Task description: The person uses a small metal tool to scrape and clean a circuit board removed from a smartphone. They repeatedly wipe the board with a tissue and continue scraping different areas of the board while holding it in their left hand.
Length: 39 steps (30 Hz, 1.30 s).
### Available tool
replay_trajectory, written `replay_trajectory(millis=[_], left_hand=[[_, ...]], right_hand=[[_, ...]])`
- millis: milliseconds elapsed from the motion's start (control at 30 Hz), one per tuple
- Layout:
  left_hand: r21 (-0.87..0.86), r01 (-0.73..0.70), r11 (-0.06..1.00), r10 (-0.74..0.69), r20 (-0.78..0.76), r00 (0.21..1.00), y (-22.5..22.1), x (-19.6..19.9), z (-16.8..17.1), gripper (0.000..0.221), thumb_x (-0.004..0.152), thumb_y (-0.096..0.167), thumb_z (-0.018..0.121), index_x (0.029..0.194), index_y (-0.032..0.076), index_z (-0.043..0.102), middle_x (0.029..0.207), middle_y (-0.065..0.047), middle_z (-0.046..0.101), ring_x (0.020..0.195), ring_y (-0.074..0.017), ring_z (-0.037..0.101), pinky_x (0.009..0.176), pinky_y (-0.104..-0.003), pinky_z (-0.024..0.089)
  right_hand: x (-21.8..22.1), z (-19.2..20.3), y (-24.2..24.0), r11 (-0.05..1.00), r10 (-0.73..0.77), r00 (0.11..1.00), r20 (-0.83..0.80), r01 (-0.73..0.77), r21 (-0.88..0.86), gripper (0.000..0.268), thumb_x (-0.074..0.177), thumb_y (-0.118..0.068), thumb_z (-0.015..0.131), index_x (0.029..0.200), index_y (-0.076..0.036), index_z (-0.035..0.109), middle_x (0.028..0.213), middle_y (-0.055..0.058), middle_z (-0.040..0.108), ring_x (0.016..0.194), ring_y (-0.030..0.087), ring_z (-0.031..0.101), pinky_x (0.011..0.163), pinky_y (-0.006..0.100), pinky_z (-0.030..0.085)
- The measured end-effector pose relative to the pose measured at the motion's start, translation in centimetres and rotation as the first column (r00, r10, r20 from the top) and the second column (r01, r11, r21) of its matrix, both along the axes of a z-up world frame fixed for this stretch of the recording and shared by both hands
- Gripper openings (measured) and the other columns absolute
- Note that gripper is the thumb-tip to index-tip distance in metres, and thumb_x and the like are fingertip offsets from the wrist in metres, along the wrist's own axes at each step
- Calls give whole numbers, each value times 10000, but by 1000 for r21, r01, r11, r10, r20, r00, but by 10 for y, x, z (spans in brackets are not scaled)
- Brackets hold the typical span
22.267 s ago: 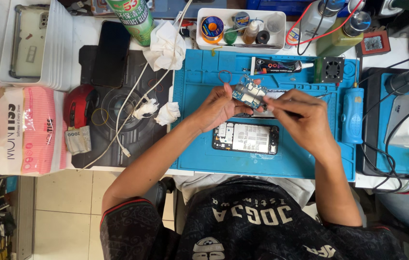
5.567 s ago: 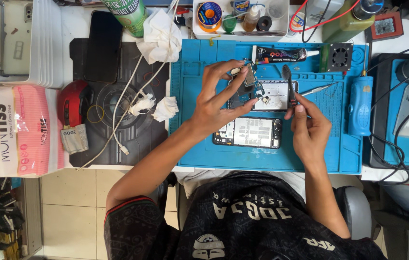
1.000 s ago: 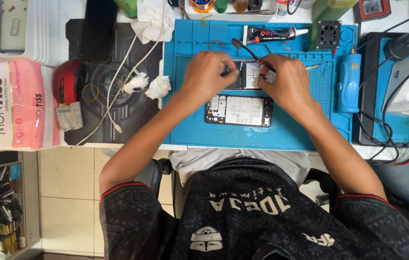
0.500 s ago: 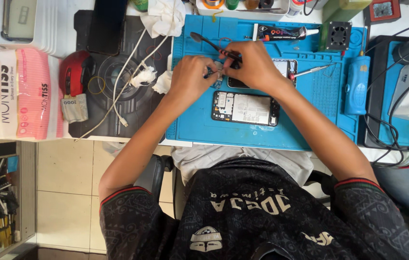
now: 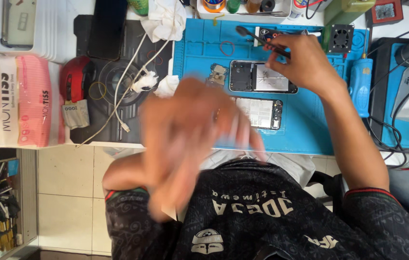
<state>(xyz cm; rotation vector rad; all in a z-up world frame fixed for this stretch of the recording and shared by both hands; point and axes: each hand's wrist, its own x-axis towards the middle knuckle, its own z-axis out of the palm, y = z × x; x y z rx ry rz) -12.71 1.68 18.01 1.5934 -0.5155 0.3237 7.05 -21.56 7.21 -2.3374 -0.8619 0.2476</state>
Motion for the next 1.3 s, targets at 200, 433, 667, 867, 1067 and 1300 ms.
replay_trajectory(millis=[200, 433, 667, 867, 1067, 1300], left_hand=[[-89, 57, 994, -49, 83, 995, -24, -8, 7, 187, 1129, 178, 610, 1283, 75, 586, 989, -70, 650, 879, -192, 668, 794, -355, 570], [-89, 46, 995, -36, 107, 994, -33, 0, -5, 168, 1110, 175, 630, 1241, 77, 590, 969, -67, 645, 860, -189, 662, 778, -353, 565], [-87, 32, 996, -21, 123, 992, -40, -12, 0, 153, 1091, 172, 651, 1199, 80, 594, 949, -63, 639, 841, -186, 656, 762, -352, 561], [-85, 36, 996, -25, 135, 991, -44, -14, 2, 143, 1075, 169, 668, 1163, 82, 597, 932, -60, 634, 825, -184, 650, 749, -350, 557], [-72, 30, 997, -19, 142, 990, -44, -15, 3, 137, 1058, 166, 685, 1127, 84, 600, 915, -57, 629, 809, -181, 645, 735, -349, 553], [-57, 16, 998, -7, 157, 988, -40, -11, 1, 136, 1039, 163, 706, 1086, 87, 604, 896, -53, 623, 791, -178, 639, 719, -347, 549]], right_hand=[[-12, -10, -8, 1000, 1, 1000, 29, -2, 27, 458, 767, -96, 858, 1193, -3, 716, 930, 113, 762, 836, 284, 727, 771, 379, 555], [-18, -20, 0, 996, -74, 994, 81, 78, -48, 453, 749, -84, 844, 1180, -15, 723, 898, 107, 768, 756, 343, 700, 726, 419, 537], [-19, -17, 7, 994, -69, 995, 69, 74, -80, 437, 752, -67, 819, 1171, 2, 713, 869, 98, 767, 720, 338, 699, 700, 418, 531], [-21, -12, 30, 996, 32, 999, 12, -33, 84, 416, 799, -72, 815, 1195, -3, 709, 919, 106, 770, 777, 267, 731, 714, 378, 562], [-15, -23, 80, 952, 184, 983, -6, -176, 252, 434, 811, -66, 830, 1204, 31, 672, 944, 116, 771, 883, 227, 754, 786, 341, 584], [-15, -32, 92, 965, 165, 984, -62, -148, 216, 420, 823, -88, 824, 1202, 21, 678, 935, 102, 775, 836, 203, 740, 749, 338, 569]])
